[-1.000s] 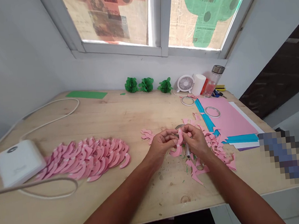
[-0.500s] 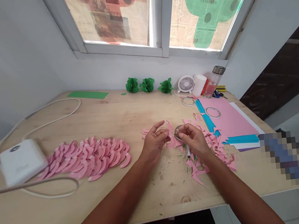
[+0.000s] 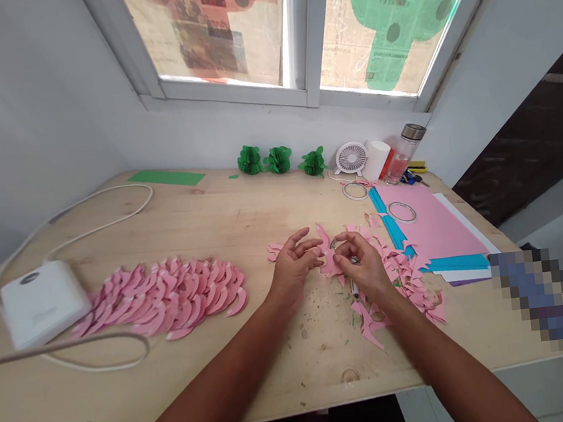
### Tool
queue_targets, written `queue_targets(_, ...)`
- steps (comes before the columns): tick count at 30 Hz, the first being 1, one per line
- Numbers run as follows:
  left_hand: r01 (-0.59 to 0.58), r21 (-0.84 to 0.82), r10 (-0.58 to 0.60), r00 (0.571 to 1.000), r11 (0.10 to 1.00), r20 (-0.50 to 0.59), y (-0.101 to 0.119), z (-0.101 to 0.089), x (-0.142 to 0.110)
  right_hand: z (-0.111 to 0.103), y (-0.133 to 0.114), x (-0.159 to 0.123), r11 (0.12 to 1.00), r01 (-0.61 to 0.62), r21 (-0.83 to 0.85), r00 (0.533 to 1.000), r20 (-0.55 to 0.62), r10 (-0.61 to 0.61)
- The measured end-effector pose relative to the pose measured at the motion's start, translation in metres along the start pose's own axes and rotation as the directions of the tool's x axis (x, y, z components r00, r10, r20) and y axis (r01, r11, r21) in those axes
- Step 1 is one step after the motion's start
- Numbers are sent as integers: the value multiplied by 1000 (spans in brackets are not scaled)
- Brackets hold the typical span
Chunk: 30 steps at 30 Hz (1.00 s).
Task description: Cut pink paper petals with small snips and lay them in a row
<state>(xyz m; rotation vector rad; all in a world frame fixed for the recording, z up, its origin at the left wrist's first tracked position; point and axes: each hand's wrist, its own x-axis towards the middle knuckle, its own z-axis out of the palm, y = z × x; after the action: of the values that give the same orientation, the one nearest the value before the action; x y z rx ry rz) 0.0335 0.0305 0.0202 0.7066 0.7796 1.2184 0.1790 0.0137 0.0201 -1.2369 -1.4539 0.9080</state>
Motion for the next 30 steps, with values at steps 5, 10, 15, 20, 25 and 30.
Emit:
queue_targets(5, -218, 258, 223, 975, 941, 9, -6, 3, -3, -3, 2, 2, 999, 22, -48, 994, -105, -27)
queue_targets(10, -323, 523, 279, 946, 789, 164, -11, 6, -12, -5, 5, 2, 997, 17, -70, 986, -162, -28)
queue_targets(15, -286, 530, 228, 958, 798, 172, -14, 5, -10, -5, 5, 3, 998, 17, -53, 988, -151, -25)
queue_targets(20, -95, 296, 67, 993, 950, 101, -10, 4, -3, -4, 1, 1, 1000, 10, -11, 992, -123, -11)
queue_targets(25, 49, 115, -63, 991, 992, 115, -6, 4, -4, -1, -3, -2, 1000, 23, 0, 998, -67, -23)
queue_targets(30, 59, 114, -75, 987, 992, 139, -4, 5, -6, 0, 0, -2, 999, 34, -19, 999, -27, -34)
